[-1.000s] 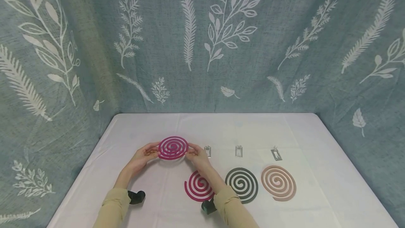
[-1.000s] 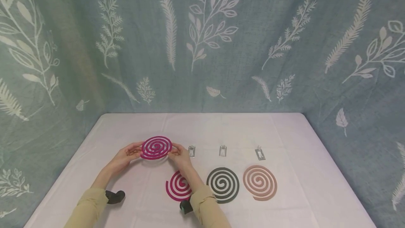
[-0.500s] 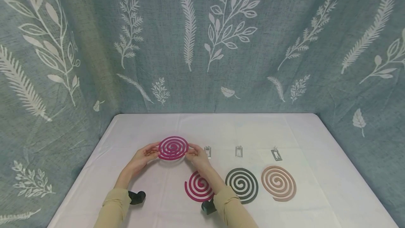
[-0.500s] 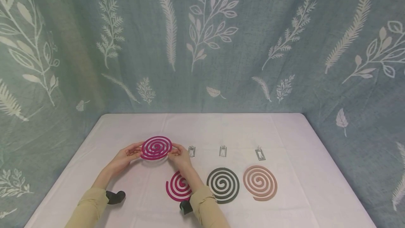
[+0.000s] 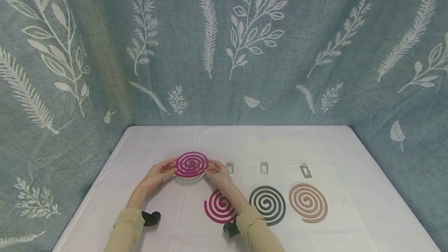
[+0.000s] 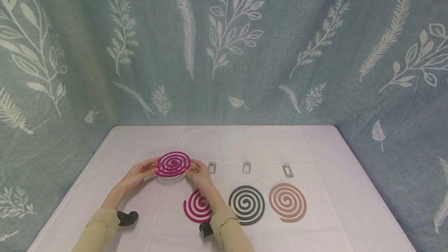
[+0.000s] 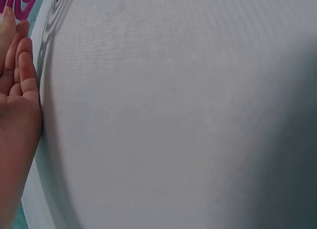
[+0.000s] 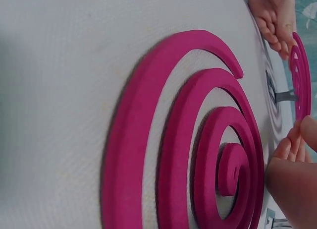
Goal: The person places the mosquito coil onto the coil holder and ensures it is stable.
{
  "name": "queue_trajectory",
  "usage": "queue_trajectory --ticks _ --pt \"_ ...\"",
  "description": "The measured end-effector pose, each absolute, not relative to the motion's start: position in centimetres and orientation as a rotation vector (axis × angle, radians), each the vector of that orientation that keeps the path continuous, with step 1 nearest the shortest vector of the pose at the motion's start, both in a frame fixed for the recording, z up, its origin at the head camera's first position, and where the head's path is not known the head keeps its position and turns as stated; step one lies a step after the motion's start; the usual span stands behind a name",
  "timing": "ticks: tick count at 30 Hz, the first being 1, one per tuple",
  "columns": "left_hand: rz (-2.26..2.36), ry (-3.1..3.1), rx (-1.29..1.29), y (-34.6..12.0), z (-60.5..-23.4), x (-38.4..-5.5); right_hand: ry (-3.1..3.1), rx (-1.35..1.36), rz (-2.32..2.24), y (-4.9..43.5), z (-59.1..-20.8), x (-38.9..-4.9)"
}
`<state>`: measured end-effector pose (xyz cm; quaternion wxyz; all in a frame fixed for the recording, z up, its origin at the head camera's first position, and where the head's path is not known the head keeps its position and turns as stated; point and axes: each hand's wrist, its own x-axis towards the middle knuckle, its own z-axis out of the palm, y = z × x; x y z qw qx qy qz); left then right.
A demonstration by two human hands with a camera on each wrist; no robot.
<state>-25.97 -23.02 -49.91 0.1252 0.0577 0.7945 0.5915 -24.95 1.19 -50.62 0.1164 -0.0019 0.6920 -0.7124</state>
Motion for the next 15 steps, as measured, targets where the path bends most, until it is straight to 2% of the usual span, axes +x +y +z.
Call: queue_trajectory --ticks 15 --pt "1.672 2.323 0.155 -22.96 -49.69 -26.05 2.035 -0.018 -2.064 1.57 -50.17 -24.85"
